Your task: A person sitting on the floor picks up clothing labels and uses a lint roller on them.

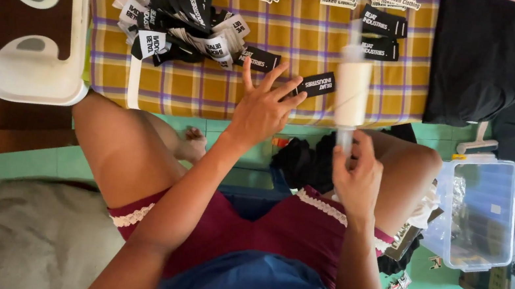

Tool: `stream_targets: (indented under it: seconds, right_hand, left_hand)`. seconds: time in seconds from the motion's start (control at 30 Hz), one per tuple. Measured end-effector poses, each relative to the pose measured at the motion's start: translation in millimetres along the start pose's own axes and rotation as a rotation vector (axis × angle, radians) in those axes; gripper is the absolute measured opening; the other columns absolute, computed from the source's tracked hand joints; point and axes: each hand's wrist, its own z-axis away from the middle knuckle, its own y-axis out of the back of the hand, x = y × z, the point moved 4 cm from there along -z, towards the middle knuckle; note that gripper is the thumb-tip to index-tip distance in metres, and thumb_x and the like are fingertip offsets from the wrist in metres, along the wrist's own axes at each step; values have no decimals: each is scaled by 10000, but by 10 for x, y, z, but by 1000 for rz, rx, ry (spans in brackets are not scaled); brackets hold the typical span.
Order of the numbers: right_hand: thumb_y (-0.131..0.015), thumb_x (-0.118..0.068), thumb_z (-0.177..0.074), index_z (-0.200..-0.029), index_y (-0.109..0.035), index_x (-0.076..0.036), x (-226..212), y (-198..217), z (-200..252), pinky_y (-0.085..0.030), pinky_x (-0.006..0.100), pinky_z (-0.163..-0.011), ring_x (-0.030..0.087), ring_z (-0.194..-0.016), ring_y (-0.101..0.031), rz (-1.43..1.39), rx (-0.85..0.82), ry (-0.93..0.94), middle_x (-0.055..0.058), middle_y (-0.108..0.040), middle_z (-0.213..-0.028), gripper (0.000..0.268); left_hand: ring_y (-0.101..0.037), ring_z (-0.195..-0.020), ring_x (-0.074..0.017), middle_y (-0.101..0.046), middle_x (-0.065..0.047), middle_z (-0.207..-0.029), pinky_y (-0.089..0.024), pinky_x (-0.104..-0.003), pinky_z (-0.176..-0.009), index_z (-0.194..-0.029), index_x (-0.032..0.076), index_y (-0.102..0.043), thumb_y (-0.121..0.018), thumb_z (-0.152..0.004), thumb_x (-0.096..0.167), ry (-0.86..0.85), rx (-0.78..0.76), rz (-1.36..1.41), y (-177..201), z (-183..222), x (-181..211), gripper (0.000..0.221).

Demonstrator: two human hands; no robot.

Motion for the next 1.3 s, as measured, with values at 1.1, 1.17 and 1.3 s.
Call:
stream_targets:
  seconds: [1.1,1.17,1.3]
  right_hand:
    - [-631,-407,-942,-1118,-750,-213,-7,-117,-154,-564,595,-779,403,-909,-719,309,-173,-47,87,-773,-864,288]
    - [-622,-432,-940,-1130,-751,-222,138,-43,-192,-562,603,-802,412,-916,-718,362,-182,-65,95,-772,-859,311]
    - [-694,-363,-916,-1127,-772,-121,156,205,-330,-530,628,-739,496,-860,-692,319,-54,-11,213,-721,-770,330]
  left_hand:
    - [-510,-1371,-308,-723,-11,-1252,-76,-836,-1122,-1009,274,-815,-640,-864,88,-6,95,28,-22,1,-14,294]
    - [-509,-1373,-312,-718,-13,-1261,-88,-837,-1122,-1021,273,-814,-646,-871,93,-12,88,23,-21,27,-21,287]
    - [-492,-1396,-319,-702,-20,-1304,-60,-824,-1137,-1077,262,-806,-674,-884,100,-1,7,34,36,-16,-4,285]
